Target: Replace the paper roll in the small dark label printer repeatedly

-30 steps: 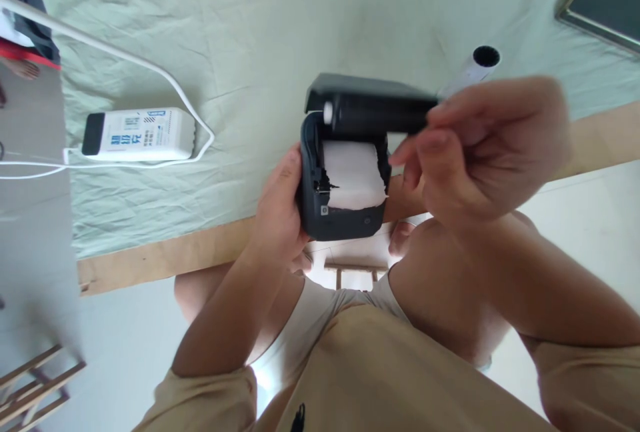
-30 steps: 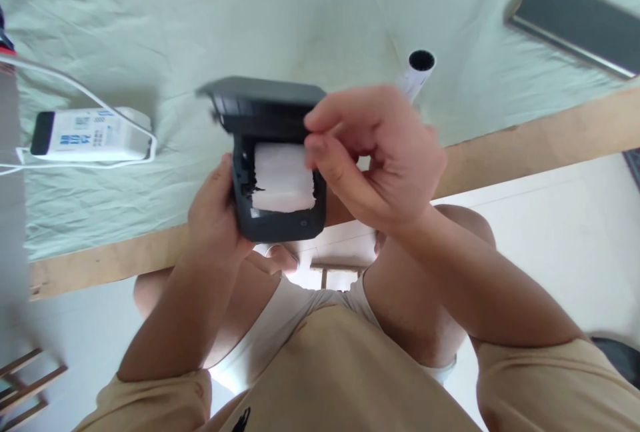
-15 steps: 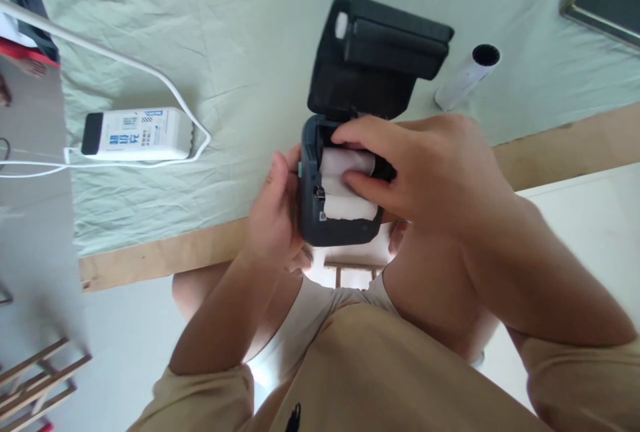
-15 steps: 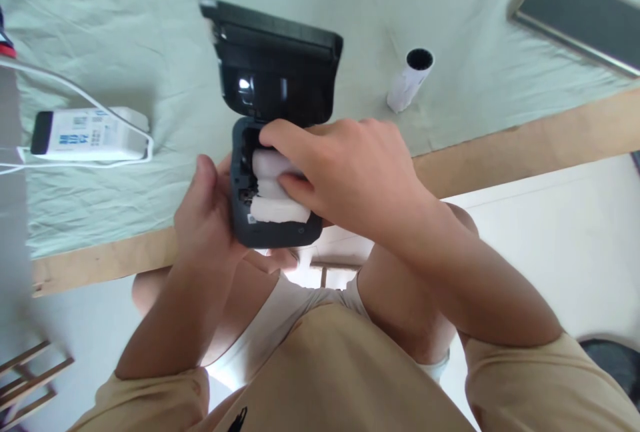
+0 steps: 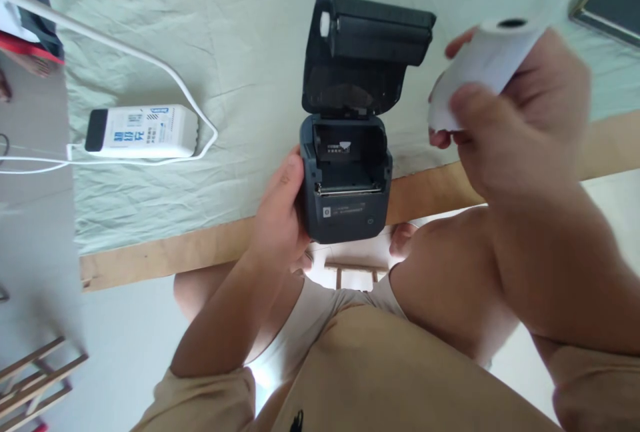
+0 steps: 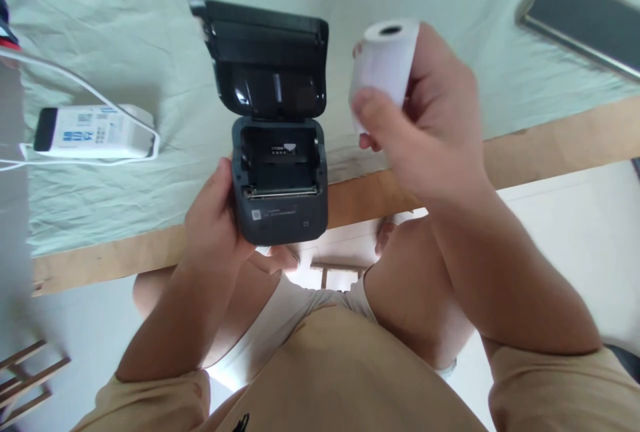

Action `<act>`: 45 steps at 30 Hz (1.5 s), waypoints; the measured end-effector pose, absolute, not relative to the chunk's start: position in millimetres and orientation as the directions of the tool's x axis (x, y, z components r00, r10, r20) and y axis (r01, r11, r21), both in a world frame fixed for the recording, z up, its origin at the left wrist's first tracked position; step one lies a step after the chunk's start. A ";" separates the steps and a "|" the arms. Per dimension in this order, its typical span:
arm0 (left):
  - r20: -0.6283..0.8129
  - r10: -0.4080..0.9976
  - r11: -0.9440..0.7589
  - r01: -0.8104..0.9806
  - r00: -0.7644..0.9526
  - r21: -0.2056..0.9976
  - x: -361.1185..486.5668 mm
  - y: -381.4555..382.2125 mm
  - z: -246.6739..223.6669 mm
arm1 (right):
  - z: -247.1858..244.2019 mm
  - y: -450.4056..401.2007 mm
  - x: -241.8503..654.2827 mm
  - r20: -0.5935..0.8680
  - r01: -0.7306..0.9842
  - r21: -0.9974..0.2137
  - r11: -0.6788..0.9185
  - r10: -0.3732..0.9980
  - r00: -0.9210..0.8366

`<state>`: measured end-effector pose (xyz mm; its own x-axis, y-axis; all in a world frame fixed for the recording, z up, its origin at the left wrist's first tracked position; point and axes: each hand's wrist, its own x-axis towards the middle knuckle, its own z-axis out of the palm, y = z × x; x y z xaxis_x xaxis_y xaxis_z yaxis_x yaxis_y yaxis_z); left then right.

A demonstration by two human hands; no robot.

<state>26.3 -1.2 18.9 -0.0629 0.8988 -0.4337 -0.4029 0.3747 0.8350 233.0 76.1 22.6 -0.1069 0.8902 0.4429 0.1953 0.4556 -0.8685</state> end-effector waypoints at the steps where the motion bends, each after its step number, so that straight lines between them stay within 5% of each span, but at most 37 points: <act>1: -0.428 0.902 0.370 -0.404 -0.061 0.837 26.2 -0.9 18.2 | 20.2 74.5 233.7 0.461 0.243 -0.847 0.474 0.881 -0.108; 6: -0.394 0.913 0.317 -0.425 -0.105 0.848 26.1 -0.9 14.2 | 16.9 65.3 236.2 0.548 0.558 -0.607 0.565 0.807 -0.221; 10: -0.386 0.918 0.306 -0.455 -0.092 0.836 25.4 -2.5 12.1 | 6.0 73.3 243.7 0.588 0.608 -0.493 0.622 0.753 -0.294; 17: -0.360 0.923 0.269 -0.436 -0.139 0.859 26.2 -1.1 10.4 | -11.0 80.0 248.8 0.404 0.757 -0.378 0.533 0.831 -0.383; 25: -0.354 0.935 0.301 -0.460 -0.031 0.835 24.3 -1.2 13.8 | 22.3 85.3 275.7 0.746 0.751 -0.257 0.608 0.619 -0.246; 31: -0.378 0.923 0.301 -0.487 -0.065 0.820 26.7 2.4 18.4 | -11.3 120.2 293.4 0.487 0.876 -0.380 0.297 0.870 -0.084; 36: -0.398 0.915 0.324 -0.466 -0.067 0.823 25.1 1.3 17.1 | -14.7 111.9 292.1 0.421 0.746 -0.502 0.437 0.877 -0.230; 40: -0.383 0.921 0.320 -0.427 -0.067 0.845 24.6 0.9 14.1 | -15.6 108.5 295.7 0.408 0.711 -0.434 0.554 0.824 -0.393; 45: -0.354 0.934 0.296 -0.457 -0.045 0.839 24.5 1.4 15.8 | -15.9 109.5 294.5 0.475 0.722 -0.476 0.502 0.838 -0.270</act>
<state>24.5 1.4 15.8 -0.0447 0.9342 -0.3540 -0.4571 0.2959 0.8387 294.5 109.5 -15.9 -0.2697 0.8376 0.4751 0.7218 0.5024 -0.4761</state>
